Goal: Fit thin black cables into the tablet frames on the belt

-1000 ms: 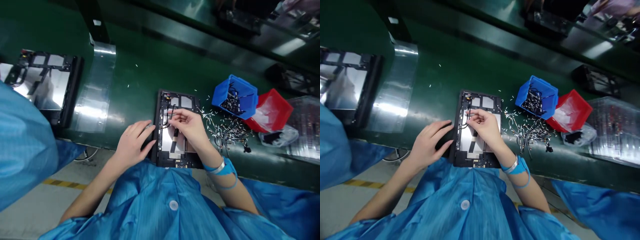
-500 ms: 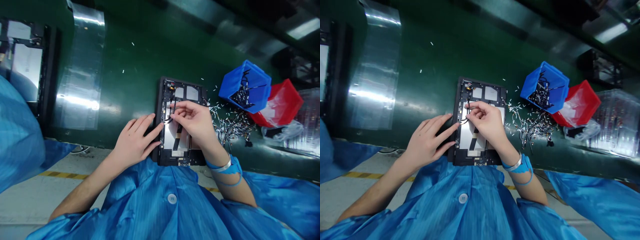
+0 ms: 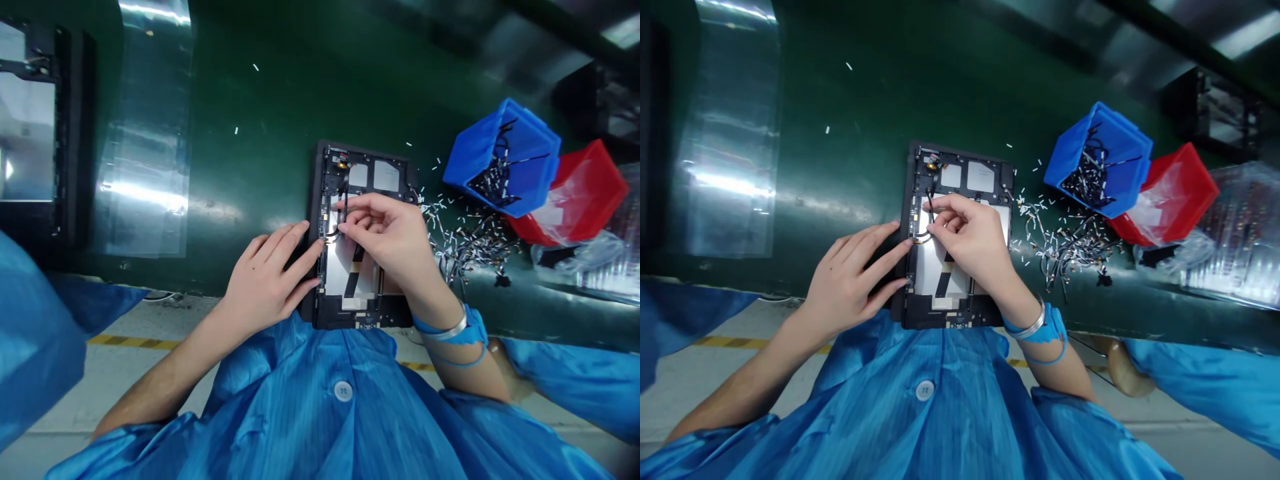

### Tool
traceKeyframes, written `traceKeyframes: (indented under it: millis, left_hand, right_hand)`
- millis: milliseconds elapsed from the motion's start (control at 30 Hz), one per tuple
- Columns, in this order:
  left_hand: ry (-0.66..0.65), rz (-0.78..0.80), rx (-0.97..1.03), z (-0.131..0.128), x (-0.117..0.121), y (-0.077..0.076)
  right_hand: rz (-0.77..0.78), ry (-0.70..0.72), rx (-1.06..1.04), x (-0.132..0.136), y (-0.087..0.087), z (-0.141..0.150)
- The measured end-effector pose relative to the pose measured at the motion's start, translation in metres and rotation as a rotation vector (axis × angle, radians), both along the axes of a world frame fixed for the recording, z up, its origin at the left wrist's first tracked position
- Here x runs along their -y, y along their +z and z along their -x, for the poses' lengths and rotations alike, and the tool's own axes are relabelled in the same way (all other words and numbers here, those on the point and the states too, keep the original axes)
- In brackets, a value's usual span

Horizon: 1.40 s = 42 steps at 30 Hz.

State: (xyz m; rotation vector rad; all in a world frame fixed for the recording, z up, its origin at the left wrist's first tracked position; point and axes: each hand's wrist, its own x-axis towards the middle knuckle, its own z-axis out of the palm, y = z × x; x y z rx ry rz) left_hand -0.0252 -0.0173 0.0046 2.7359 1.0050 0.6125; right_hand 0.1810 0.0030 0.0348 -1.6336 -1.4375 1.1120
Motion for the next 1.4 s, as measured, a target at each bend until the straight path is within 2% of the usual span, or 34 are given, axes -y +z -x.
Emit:
traceKeyframes:
  millis: [233, 500, 733, 833, 967, 1133, 1233, 1400]
  left_hand:
    - [0.024, 0.044, -0.007, 0.001, 0.003, -0.002]
    - [0.019, -0.071, -0.036, -0.005, -0.001, 0.001]
    - [0.043, -0.057, -0.016, -0.003, 0.005, -0.002]
    - [0.032, -0.042, 0.062, 0.0, 0.007, -0.002]
    - [0.044, 0.002, 0.148, 0.001, 0.008, -0.001]
    - [0.003, 0.032, 0.014, -0.006, 0.007, 0.001]
    - [-0.001, 0.027, -0.015, -0.008, 0.006, 0.001]
    - [0.005, 0.021, -0.03, -0.008, 0.006, 0.0]
  right_hand:
    - [0.014, 0.015, -0.01, -0.001, 0.002, -0.001]
    - [-0.025, 0.054, 0.089, 0.001, 0.003, -0.001]
    - [-0.243, -0.031, 0.434, 0.015, 0.009, -0.007]
    - [-0.343, -0.054, 0.527, 0.025, 0.013, -0.012]
    - [-0.478, 0.087, 0.599, 0.038, 0.015, -0.016]
    - [-0.674, 0.303, 0.726, 0.047, 0.006, -0.019]
    - [-0.731, 0.364, 0.837, 0.046, 0.0, -0.021]
    - [-0.736, 0.39, 0.939, 0.041, -0.003, -0.021]
